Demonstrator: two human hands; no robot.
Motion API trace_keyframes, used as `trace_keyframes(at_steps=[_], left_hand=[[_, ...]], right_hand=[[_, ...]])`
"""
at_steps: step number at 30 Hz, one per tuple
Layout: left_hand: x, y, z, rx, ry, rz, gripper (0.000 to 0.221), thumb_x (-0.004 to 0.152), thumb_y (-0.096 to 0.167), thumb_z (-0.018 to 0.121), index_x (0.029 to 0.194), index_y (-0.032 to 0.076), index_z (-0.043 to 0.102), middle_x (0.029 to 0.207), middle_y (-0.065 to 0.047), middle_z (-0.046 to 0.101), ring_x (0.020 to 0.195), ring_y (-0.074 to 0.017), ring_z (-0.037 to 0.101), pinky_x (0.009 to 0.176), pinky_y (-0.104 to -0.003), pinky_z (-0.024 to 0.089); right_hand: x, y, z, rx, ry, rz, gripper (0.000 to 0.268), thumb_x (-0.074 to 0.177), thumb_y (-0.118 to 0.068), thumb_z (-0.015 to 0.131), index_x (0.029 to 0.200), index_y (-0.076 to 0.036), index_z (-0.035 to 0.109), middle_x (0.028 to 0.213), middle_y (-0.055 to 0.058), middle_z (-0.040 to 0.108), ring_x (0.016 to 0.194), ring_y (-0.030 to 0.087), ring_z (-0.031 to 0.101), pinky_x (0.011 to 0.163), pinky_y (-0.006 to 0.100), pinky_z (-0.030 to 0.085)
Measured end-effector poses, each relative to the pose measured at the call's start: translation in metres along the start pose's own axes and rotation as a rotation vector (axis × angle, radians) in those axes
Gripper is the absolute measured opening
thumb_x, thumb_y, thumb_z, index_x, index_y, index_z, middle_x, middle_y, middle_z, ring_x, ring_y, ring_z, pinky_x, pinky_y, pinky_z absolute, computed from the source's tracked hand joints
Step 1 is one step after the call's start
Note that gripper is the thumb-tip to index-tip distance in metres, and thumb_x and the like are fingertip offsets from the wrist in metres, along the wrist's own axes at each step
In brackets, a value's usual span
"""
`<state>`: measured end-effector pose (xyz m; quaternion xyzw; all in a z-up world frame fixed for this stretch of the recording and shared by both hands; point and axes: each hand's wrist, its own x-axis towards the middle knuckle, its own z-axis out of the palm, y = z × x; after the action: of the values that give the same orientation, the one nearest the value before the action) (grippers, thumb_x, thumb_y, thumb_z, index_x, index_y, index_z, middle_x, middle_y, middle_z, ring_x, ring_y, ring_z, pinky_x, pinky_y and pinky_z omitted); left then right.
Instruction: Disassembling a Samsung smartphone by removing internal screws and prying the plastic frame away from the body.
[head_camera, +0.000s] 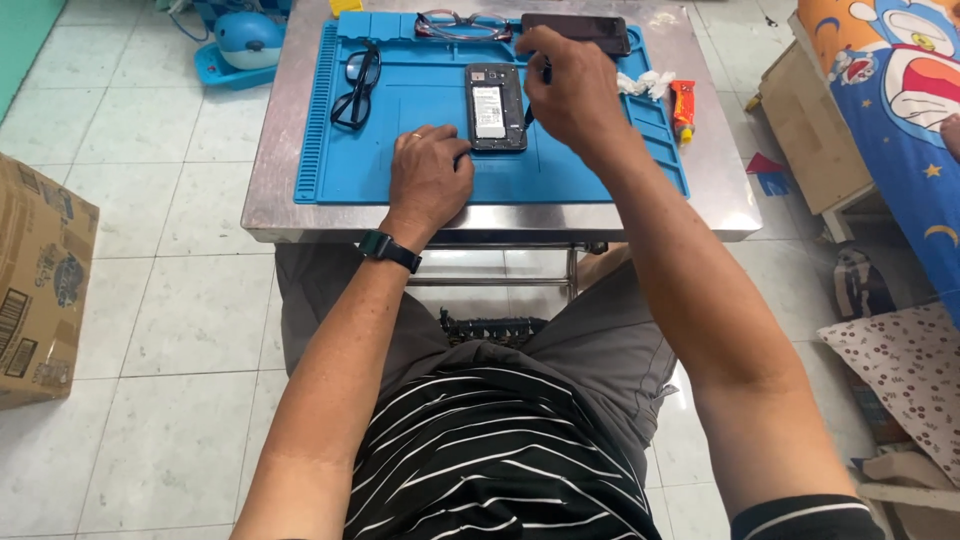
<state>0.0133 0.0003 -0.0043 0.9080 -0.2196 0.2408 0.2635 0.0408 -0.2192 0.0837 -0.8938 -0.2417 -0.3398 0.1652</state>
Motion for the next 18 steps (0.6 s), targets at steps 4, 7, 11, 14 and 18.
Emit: trace_keyframes(at_steps=[4,7,11,14,18], left_hand=[[0.0,-0.001,0.0,0.015,-0.009,-0.004,0.03,0.095,0.018,0.056,0.103,0.009,0.083,0.116,-0.012,0.077,0.113,-0.0318,0.065,0.101,-0.052,0.044],[0.0,0.001,0.0,0.012,0.001,0.007,0.03,0.093,0.016,0.056,0.101,0.008,0.084,0.113,-0.011,0.077,0.11,-0.0308,0.065,0.099,-0.051,0.046],[-0.001,0.001,0.001,0.008,0.011,0.003,0.03,0.093,0.017,0.057,0.102,0.008,0.084,0.116,-0.013,0.078,0.113,-0.0327,0.065,0.101,-0.053,0.044],[-0.005,0.001,0.0,0.023,0.022,0.02,0.028,0.091,0.017,0.058,0.1,0.008,0.083,0.113,-0.014,0.077,0.108,-0.0343,0.065,0.099,-0.054,0.045],[0.001,-0.003,0.004,0.041,-0.005,-0.051,0.028,0.095,0.026,0.063,0.107,0.016,0.086,0.118,-0.012,0.079,0.121,-0.0337,0.071,0.111,-0.05,0.045]], right_hand=[[0.007,-0.01,-0.002,0.226,-0.15,0.133,0.045,0.096,0.001,0.06,0.139,-0.011,0.063,0.131,0.019,0.073,0.114,0.04,0.07,0.078,0.051,0.056],[0.007,-0.007,0.001,0.108,-0.207,0.108,0.044,0.1,-0.019,0.069,0.143,-0.017,0.057,0.13,0.021,0.073,0.104,0.044,0.07,0.072,0.059,0.054],[0.01,-0.009,-0.009,0.107,-0.179,0.063,0.038,0.098,-0.006,0.06,0.134,-0.015,0.068,0.108,0.016,0.076,0.086,0.039,0.069,0.065,0.054,0.048],[0.008,-0.002,-0.001,0.243,-0.224,0.028,0.057,0.089,0.0,0.064,0.145,-0.013,0.06,0.129,0.019,0.075,0.11,0.042,0.071,0.082,0.053,0.053],[0.01,0.002,0.003,0.035,-0.199,0.139,0.049,0.091,-0.012,0.077,0.138,-0.021,0.07,0.099,0.026,0.077,0.095,0.053,0.073,0.088,0.066,0.056]])
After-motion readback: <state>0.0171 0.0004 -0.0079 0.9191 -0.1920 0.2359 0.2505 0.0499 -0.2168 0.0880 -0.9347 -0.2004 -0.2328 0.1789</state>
